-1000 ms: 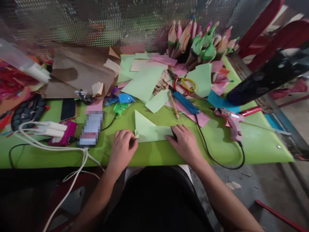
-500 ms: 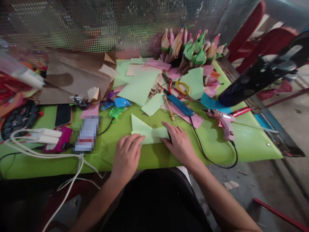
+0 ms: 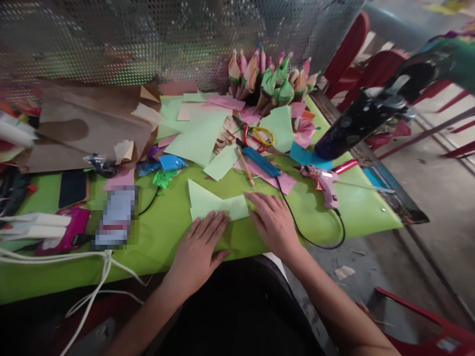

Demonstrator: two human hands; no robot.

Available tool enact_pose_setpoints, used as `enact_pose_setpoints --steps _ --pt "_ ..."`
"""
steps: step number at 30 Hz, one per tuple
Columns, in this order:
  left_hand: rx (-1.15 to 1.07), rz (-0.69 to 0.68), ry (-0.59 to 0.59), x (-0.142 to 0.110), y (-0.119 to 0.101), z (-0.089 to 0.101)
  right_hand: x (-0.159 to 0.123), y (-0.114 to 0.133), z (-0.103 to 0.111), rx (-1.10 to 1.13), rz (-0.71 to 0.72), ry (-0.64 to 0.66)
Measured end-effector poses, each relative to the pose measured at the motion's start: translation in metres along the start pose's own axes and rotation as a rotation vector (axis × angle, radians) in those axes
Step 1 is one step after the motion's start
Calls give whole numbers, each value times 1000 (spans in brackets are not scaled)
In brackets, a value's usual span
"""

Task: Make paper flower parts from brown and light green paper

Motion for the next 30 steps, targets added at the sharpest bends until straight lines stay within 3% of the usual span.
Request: enact_pose_setpoints --steps 3,6,15,20,26,30 --pt "-9 -2 -1 1 0 1 -16 28 -6 31 163 144" --pt "-16 -15 0 0 1 1 -30 38 -12 22 225 234" --pt "-1 31 -15 -22 26 19 -37 26 -11 36 250 238" --pt "-65 67 -88 -37 41 37 -29 26 -7 95 212 222" --pt "-234 208 -297 -10 60 64 9 19 -11 49 177 176" --pt "-319 190 -238 17 59 56 26 15 -25 6 185 238"
Point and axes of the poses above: each hand's wrist, its own x-axis towards the middle knuckle, its own z-axis out of the back of the hand, y = z × x, the point moved 9 cm from there along x, towards the middle knuckle, and after that the axes turned 14 degrees about -y, right-handed, at the moved point
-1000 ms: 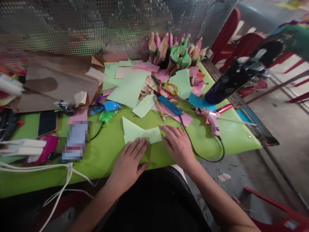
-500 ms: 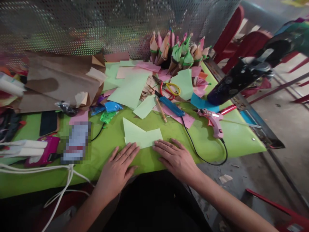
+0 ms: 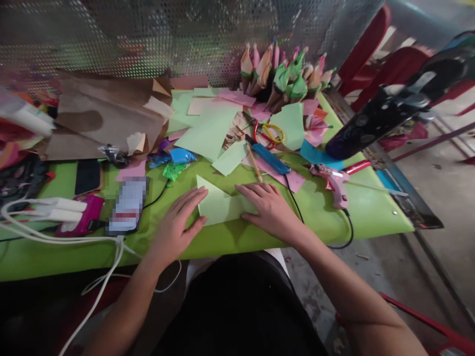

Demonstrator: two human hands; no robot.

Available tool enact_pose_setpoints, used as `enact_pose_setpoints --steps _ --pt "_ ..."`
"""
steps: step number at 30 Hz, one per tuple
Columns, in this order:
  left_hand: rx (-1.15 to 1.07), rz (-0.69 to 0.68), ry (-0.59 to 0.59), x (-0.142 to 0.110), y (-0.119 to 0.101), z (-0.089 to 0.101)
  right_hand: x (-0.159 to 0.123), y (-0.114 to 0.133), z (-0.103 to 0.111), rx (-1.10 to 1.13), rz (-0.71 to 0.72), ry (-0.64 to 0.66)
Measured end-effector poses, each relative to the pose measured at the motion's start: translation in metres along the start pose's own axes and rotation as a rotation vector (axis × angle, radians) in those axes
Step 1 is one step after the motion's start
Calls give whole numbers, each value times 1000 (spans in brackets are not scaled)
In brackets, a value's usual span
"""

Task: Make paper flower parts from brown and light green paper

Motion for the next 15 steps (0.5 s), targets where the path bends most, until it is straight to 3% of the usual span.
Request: enact_pose_setpoints --steps 4,10,15 --pt "-13 29 157 3 6 -19 -4 2 8 -3 -4 -70" --pt "55 -3 334 -11 11 -27 -37 19 28 131 67 -189" --pt "85 -42 357 -10 6 -26 -51 19 35 139 67 -229"
Point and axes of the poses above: each hand's wrist, its own x-axis towards the middle knuckle, its own z-axis out of the back of the hand, y = z × x, the point moved 9 cm from there along x, towards the middle knuckle, and after that the axes turned 14 degrees about -y, right-handed, at the moved point
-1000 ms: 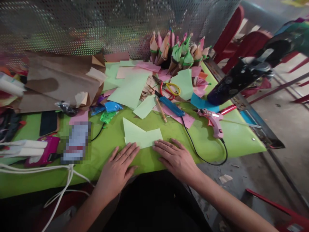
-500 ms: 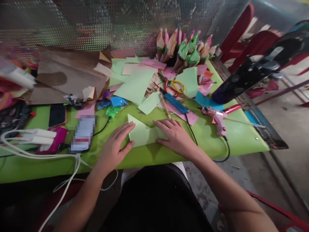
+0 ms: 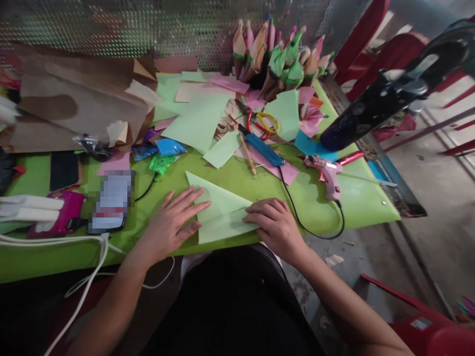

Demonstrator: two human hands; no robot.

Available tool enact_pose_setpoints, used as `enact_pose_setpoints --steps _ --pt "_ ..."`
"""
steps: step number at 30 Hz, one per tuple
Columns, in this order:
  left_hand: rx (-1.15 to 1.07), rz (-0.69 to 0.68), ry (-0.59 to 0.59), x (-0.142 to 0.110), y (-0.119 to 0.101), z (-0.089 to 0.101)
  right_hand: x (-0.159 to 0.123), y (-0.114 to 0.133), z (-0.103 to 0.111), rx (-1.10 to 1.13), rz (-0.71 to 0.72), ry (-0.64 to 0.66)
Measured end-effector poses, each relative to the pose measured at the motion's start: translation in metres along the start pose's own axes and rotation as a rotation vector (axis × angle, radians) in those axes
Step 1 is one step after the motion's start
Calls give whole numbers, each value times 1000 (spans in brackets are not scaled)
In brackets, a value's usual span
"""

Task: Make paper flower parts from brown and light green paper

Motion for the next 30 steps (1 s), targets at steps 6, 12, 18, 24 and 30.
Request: enact_pose_setpoints --steps 6,12,18,24,30 --pt "-41 -68 -20 5 -24 6 1 -6 -3 12 -66 33" --pt "-35 -114 44 4 -33 -4 -1 -18 -8 60 -160 83" --pt "-28 -117 9 8 -41 -4 4 -23 -11 77 -204 71" --pt "-23 -93 -2 18 -51 -3 13 -25 -14 142 -278 132" --pt "14 -83 72 15 -44 0 40 -81 13 45 -390 39"
Point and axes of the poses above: each hand's wrist, its own x-axis towards the middle knuckle, its own z-axis out of the back of the hand, y = z × x, the point moved 9 cm from there along x, towards the middle knuckle, and after that the axes turned 14 degrees about -y, right-handed, at the moved point
